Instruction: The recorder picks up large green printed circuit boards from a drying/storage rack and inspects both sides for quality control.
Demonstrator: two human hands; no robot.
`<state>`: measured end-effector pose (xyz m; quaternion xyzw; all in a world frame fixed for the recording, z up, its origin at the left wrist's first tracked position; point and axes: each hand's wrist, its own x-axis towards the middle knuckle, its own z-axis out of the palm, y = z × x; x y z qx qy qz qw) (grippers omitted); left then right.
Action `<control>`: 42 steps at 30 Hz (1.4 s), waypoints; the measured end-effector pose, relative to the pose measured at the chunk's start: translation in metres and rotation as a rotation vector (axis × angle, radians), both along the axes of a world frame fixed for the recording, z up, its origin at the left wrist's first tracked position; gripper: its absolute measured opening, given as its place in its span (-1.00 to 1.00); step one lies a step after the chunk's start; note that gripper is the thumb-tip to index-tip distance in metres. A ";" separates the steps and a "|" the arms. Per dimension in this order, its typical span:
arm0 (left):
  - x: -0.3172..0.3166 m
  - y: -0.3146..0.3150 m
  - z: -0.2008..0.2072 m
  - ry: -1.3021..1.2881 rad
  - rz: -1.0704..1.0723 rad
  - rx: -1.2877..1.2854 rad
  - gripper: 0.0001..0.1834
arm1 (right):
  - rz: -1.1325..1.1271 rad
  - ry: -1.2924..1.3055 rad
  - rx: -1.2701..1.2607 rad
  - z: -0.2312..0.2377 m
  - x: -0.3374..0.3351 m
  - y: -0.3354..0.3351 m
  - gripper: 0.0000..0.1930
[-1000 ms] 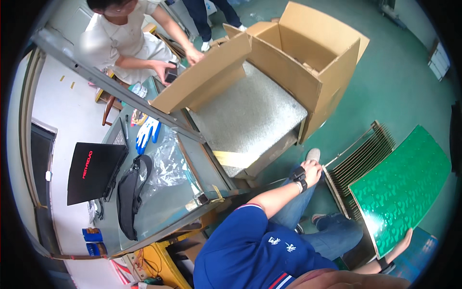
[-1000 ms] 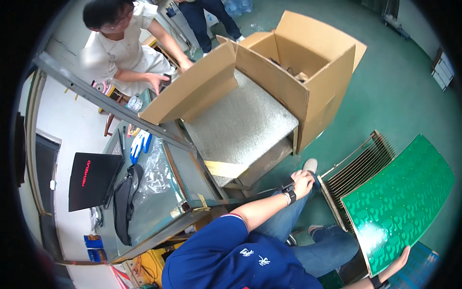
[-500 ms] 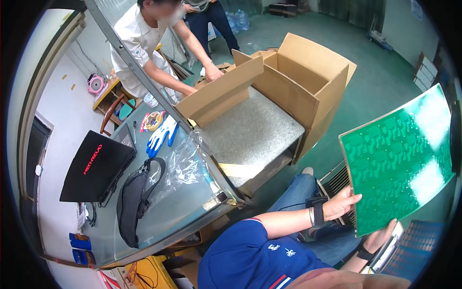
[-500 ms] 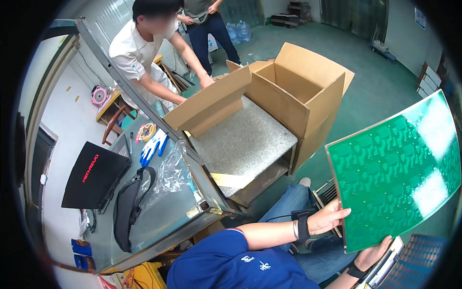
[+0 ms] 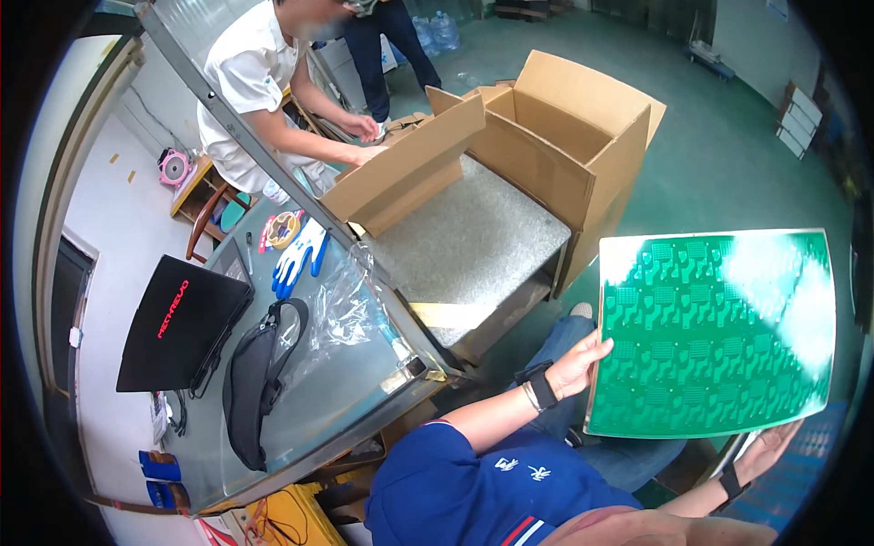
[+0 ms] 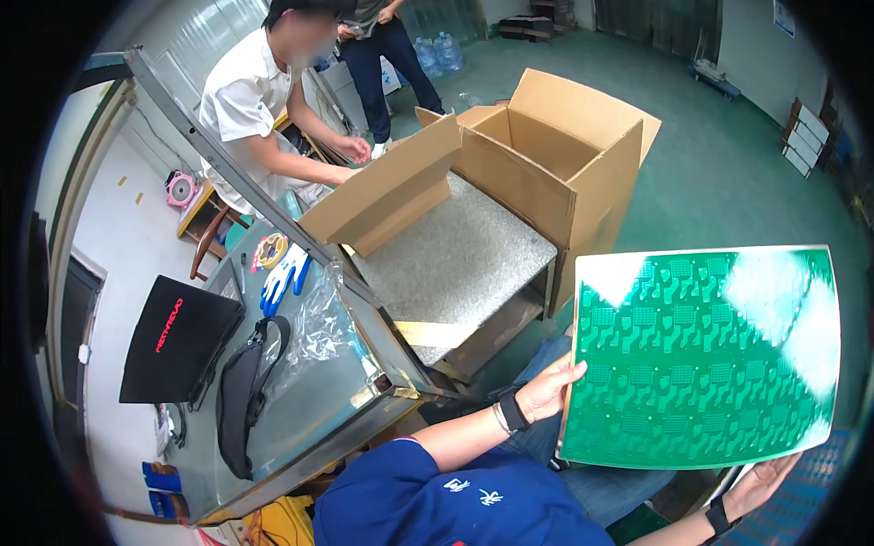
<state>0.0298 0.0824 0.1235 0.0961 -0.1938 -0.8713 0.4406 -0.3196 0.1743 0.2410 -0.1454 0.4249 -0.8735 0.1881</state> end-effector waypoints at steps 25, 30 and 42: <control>0.024 -0.025 -0.014 -0.470 0.230 -0.046 -0.68 | 0.017 -0.184 0.233 -0.086 -0.081 0.068 -0.55; 0.029 -0.036 -0.006 -0.462 0.263 0.004 -0.64 | 0.079 -0.058 0.270 -0.101 -0.080 0.072 -0.53; 0.033 -0.035 -0.001 -0.566 0.302 -0.009 -0.65 | 0.121 0.005 0.231 -0.100 -0.067 0.071 -0.57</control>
